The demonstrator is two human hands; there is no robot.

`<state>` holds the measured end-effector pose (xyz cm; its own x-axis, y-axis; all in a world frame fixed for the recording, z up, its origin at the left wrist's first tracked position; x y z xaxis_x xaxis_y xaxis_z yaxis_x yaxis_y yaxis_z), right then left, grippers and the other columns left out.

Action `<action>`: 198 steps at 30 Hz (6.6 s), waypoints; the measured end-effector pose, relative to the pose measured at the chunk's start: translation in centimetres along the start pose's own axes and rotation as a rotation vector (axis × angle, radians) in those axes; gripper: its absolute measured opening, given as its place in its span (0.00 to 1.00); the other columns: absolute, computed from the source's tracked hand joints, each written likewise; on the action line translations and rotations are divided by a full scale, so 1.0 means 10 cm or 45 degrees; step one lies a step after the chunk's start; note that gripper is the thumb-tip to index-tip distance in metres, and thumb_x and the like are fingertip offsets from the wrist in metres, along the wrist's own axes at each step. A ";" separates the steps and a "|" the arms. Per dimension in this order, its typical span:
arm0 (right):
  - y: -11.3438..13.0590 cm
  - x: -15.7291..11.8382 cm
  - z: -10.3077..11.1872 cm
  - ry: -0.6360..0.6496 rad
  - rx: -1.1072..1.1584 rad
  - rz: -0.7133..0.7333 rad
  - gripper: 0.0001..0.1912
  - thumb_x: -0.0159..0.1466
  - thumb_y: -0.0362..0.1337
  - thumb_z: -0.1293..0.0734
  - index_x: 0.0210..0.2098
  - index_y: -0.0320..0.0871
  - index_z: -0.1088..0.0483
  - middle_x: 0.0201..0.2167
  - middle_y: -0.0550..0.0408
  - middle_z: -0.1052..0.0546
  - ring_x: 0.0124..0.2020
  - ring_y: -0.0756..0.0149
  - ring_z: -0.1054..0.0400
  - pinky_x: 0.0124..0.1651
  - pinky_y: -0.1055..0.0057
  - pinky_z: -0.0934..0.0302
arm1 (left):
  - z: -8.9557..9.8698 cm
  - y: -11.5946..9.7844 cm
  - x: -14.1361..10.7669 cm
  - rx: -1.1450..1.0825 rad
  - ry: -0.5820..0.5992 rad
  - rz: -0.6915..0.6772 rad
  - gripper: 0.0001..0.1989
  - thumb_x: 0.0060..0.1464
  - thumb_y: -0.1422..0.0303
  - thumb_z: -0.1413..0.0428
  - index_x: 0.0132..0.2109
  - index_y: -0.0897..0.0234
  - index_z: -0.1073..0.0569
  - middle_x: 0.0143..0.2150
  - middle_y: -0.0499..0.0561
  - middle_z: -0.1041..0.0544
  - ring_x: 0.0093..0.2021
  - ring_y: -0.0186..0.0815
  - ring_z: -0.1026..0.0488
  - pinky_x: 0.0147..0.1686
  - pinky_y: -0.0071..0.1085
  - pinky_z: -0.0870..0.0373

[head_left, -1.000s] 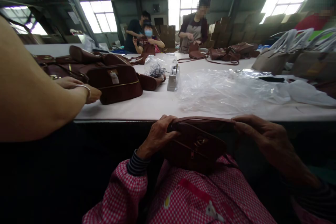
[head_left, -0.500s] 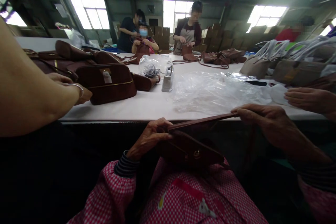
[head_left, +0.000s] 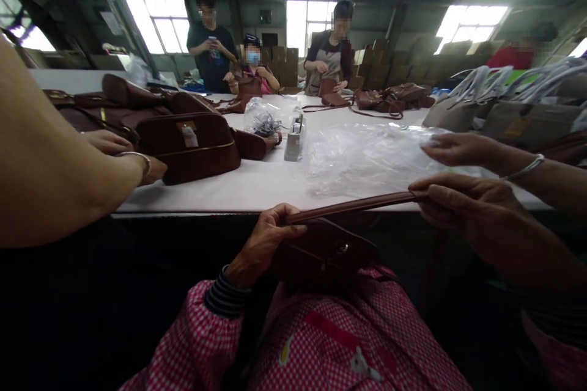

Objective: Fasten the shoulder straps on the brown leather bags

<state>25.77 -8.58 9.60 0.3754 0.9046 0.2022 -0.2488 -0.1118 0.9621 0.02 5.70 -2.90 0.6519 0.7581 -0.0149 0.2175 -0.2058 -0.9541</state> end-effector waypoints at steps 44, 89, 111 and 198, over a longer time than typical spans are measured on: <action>-0.48 0.04 -0.34 0.356 -0.101 0.092 0.13 0.61 0.43 0.24 0.42 0.42 0.20 0.39 0.53 0.18 0.41 0.61 0.26 0.45 0.67 0.33 | -1.62 -0.58 0.42 1.201 0.745 -0.593 0.13 0.66 0.59 0.43 0.47 0.64 0.20 0.40 0.52 0.17 0.39 0.39 0.23 0.39 0.30 0.33; -2.22 -0.22 -0.38 0.158 0.095 -0.354 0.27 0.62 0.63 0.29 0.37 0.42 0.25 0.29 0.56 0.28 0.29 0.67 0.35 0.29 0.71 0.39 | 0.04 -0.40 0.01 1.398 -0.063 -0.416 0.12 0.64 0.57 0.41 0.50 0.56 0.22 0.47 0.51 0.19 0.50 0.45 0.24 0.53 0.37 0.32; -1.50 -0.04 0.13 -0.259 0.030 -0.094 0.23 0.56 0.57 0.23 0.32 0.41 0.22 0.19 0.62 0.35 0.20 0.74 0.49 0.21 0.73 0.58 | 0.10 0.00 0.15 0.775 -0.240 -0.341 0.19 0.66 0.52 0.46 0.33 0.62 0.30 0.28 0.43 0.37 0.29 0.31 0.42 0.30 0.25 0.42; -1.09 0.03 -0.38 0.149 0.747 -0.193 0.16 0.58 0.45 0.20 0.35 0.39 0.19 0.21 0.63 0.36 0.21 0.79 0.55 0.21 0.77 0.64 | 0.14 -0.41 -0.27 1.425 -0.773 -0.615 0.21 0.56 0.55 0.37 0.53 0.62 0.21 0.54 0.63 0.21 0.58 0.61 0.28 0.61 0.59 0.36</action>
<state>25.22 -5.59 -1.49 0.2591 0.9636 0.0656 0.3452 -0.1557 0.9255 -3.61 5.38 0.65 0.1969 0.8211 0.5357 -0.5589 0.5429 -0.6268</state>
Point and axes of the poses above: each hand's wrist, its own x-axis towards the middle knuckle, its own z-axis out of the back of the hand, y = z × x, the point moved 10 cm from there along x, towards the middle knuckle
